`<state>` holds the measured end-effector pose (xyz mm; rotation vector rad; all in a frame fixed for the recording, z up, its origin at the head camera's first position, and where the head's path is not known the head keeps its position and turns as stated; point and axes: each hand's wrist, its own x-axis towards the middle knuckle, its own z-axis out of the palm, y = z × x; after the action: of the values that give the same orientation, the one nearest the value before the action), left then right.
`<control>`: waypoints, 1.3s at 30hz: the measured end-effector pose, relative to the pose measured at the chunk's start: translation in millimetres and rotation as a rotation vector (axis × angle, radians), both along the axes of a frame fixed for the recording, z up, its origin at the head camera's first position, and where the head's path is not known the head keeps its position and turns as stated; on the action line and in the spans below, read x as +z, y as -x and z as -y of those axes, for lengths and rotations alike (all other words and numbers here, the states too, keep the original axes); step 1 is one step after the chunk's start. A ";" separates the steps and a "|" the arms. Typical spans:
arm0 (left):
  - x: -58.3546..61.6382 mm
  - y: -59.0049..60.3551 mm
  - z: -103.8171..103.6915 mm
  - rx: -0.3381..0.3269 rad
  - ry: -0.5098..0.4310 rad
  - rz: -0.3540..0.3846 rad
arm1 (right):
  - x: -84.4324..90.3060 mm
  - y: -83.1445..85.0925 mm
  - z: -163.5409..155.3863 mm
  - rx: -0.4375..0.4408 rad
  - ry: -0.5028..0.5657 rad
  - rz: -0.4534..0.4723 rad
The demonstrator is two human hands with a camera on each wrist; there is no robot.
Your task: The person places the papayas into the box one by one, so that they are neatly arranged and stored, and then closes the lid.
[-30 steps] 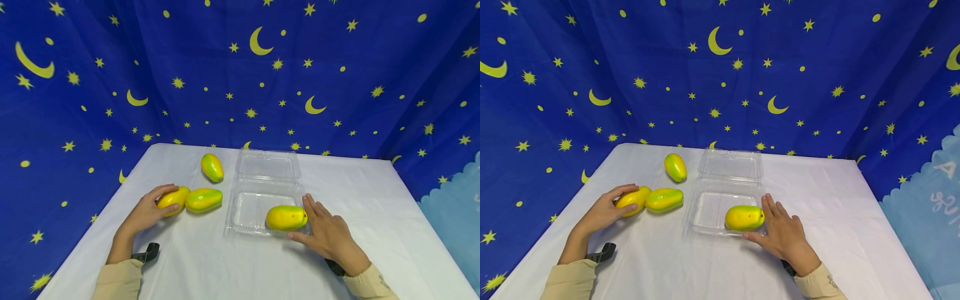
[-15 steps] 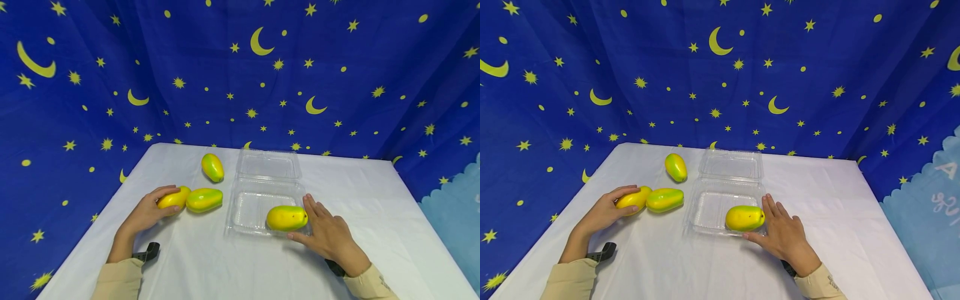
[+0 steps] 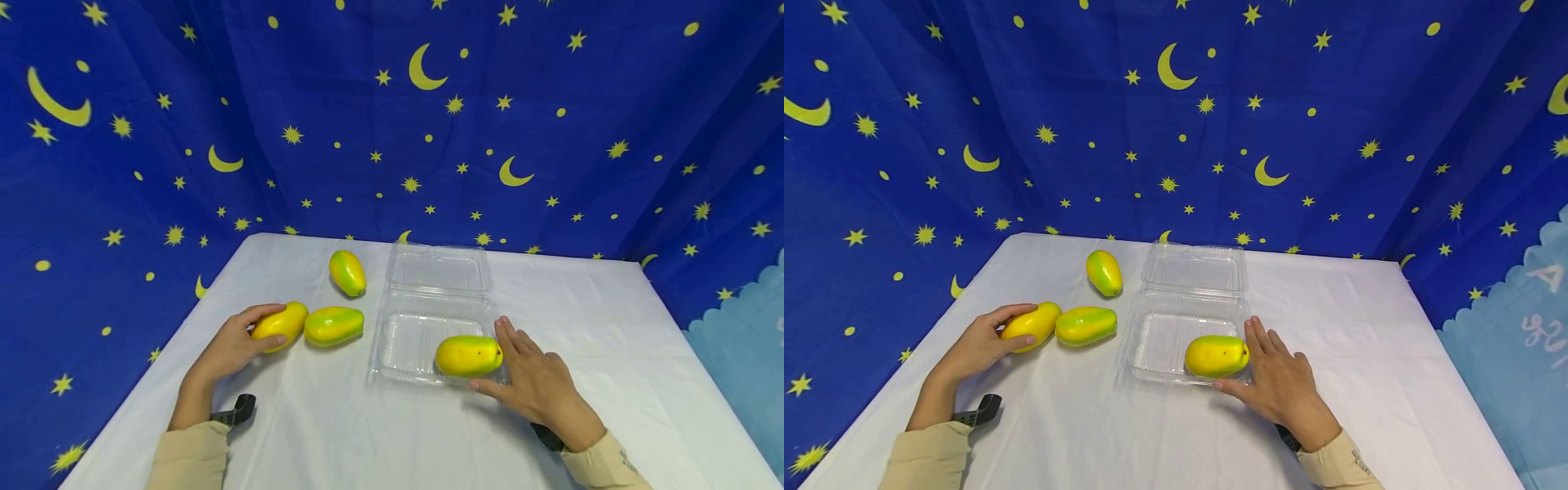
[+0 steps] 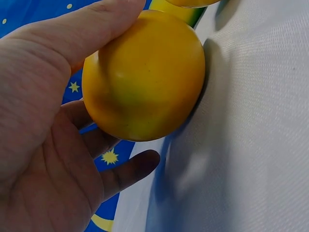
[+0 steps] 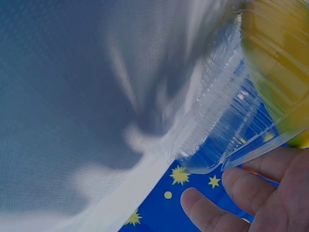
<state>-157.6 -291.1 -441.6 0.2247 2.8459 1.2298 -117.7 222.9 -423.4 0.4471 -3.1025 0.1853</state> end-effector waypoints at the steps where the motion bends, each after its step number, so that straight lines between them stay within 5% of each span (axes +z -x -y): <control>1: 0.1 -0.2 0.3 -0.002 0.001 -0.001 | 0.0 0.2 0.0 0.000 0.001 0.000; 24: 4.0 -2.3 0.8 0.025 0.008 -0.005 | -1.0 -0.3 1.2 -0.010 0.001 0.004; 39: 8.6 -3.4 -3.5 0.085 -0.030 -0.117 | 0.7 0.6 0.8 0.000 -0.003 0.007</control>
<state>-154.1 -287.6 -432.9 0.1849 2.9668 1.3175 -118.2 222.0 -422.8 0.4477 -3.1100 0.1819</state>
